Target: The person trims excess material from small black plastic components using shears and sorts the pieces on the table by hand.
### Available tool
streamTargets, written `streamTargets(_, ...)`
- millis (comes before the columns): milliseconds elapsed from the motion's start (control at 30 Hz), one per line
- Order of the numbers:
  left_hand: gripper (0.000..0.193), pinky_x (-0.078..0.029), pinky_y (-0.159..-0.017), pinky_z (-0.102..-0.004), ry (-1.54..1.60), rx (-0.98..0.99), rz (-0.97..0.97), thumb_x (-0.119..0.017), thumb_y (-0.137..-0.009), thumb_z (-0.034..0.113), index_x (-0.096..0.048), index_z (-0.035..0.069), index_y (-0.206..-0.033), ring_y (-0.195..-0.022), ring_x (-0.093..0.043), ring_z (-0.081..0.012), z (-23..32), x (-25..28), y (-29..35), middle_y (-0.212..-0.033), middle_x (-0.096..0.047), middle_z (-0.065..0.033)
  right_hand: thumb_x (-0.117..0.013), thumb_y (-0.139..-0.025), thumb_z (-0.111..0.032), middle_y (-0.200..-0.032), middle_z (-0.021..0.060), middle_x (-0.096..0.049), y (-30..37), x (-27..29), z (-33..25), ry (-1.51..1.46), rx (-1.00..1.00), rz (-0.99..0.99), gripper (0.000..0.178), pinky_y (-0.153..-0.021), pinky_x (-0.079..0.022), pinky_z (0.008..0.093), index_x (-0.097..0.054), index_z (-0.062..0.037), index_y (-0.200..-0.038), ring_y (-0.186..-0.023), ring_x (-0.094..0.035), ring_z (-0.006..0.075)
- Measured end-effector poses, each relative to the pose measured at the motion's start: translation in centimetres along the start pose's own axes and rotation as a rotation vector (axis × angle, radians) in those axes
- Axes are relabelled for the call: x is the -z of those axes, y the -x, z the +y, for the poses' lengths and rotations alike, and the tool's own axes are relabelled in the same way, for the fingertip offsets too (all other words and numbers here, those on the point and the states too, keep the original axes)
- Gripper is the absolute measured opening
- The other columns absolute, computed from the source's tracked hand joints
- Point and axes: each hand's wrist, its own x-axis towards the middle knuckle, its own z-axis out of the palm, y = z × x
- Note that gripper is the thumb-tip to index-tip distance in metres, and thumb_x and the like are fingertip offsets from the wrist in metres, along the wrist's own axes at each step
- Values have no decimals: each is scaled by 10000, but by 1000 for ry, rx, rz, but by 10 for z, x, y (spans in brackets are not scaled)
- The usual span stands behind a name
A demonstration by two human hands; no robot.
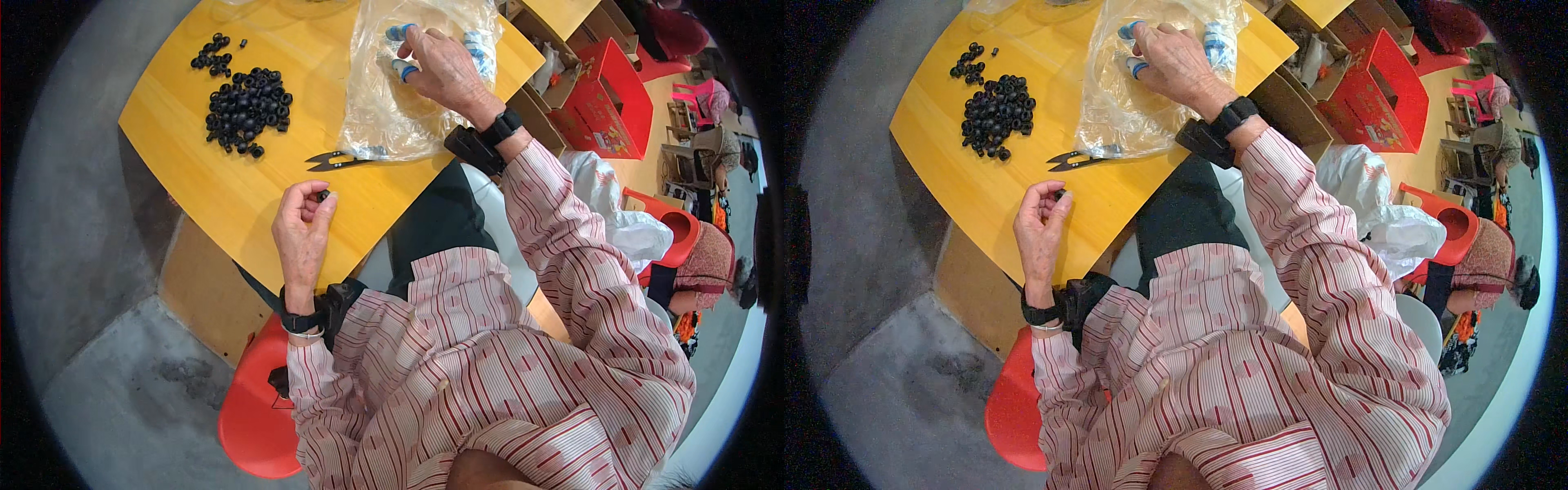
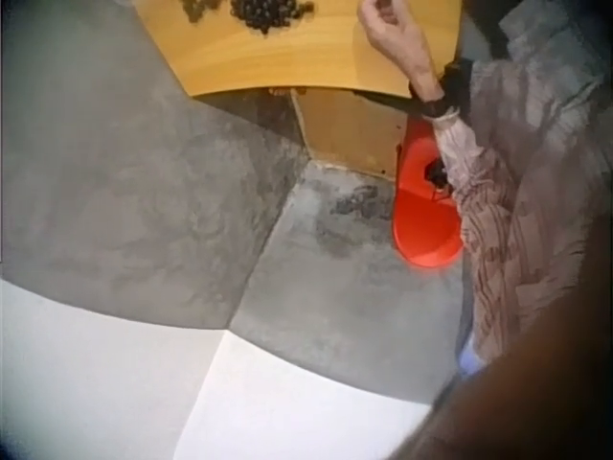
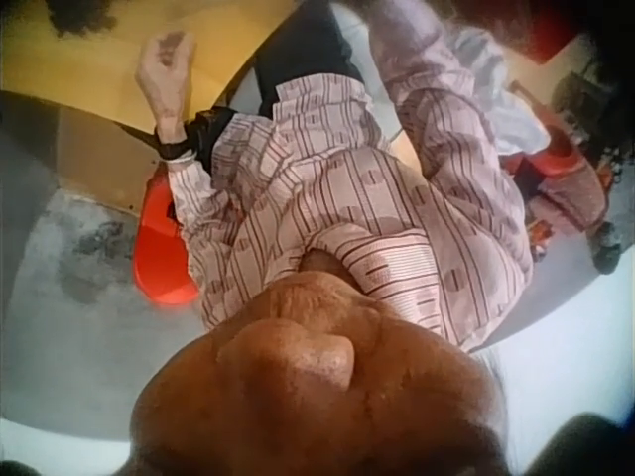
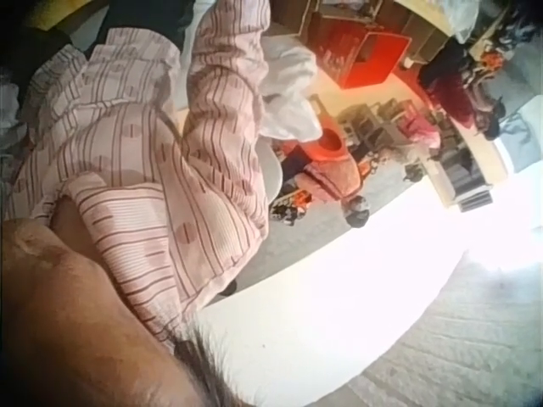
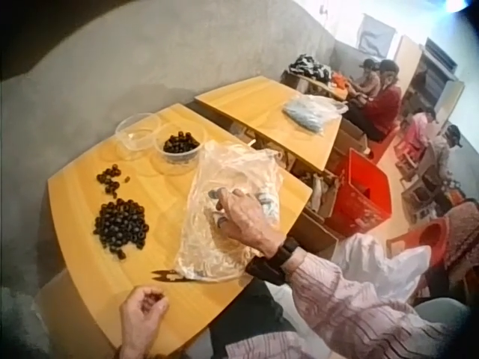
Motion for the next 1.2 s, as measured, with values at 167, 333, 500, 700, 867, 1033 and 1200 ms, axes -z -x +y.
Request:
streamTargets(167, 161, -440, -628, -208, -41, -21, 7, -650, -801, 44, -608, 1, -950, -654, -474, -75, 1, -1, 1, -802, -543, -14, -637, -729, -90, -829, 127, -605, -4, -13, 0, 120, 29, 49, 258, -713, -463, 418, -493, -50, -940, -836, -577, 341)
streamTargets(333, 155, -439, -630, -210, -43, -16, 12, -648, -800, 39, -610, 2, -946, -657, -473, -75, -1, -1, 2, -795, -542, -11, -633, -715, -80, -834, 123, -621, -4, -20, 1, 142, -19, 35, 262, -715, -465, 424, -477, -42, -923, -835, -579, 340)
streamTargets(500, 152, -437, -633, -209, -31, -19, 10, -649, -800, 41, -611, 1, -941, -663, -472, -73, 0, 0, 1, -794, -544, -10, -641, -694, -79, -860, 132, -624, -1, -18, 6, 132, -4, 43, 286, -713, -469, 423, -478, -37, -925, -823, -582, 337)
streamTargets(700, 166, -429, -637, -201, 35, 14, 2, -650, -810, 58, -609, 4, -962, -670, -464, -64, -2, 2, 0, -790, -543, 2, -664, -743, -64, -900, 108, -632, 11, 1, 2, 36, -50, 17, 274, -714, -493, 373, -486, -41, -950, -824, -605, 274)
streamTargets(867, 175, -420, -634, -195, 147, 34, -2, -644, -823, 73, -606, 10, -982, -675, -457, -55, -4, 3, 0, -776, -534, 15, -636, -797, -61, -948, 76, -641, 22, 9, -1, -196, -64, -21, 307, -746, -508, 327, -488, -41, -1065, -824, -610, 196)
streamTargets(1033, 176, -419, -635, -193, 134, 23, -8, -644, -826, 80, -605, 8, -981, -676, -461, -54, -4, 5, -1, -780, -540, 16, -647, -790, -127, -889, 113, -647, 21, 8, 2, -371, -76, -30, 269, -707, -515, 340, -486, -9, -971, -797, -639, 254)
streamTargets(1200, 177, -424, -640, -195, 120, 31, -11, -642, -826, 81, -604, 7, -983, -677, -464, -53, -4, 5, 1, -784, -542, 16, -619, -813, -120, -909, 85, -654, 25, 16, 11, -294, -8, 3, 290, -722, -521, 322, -493, -42, -1062, -802, -639, 208)
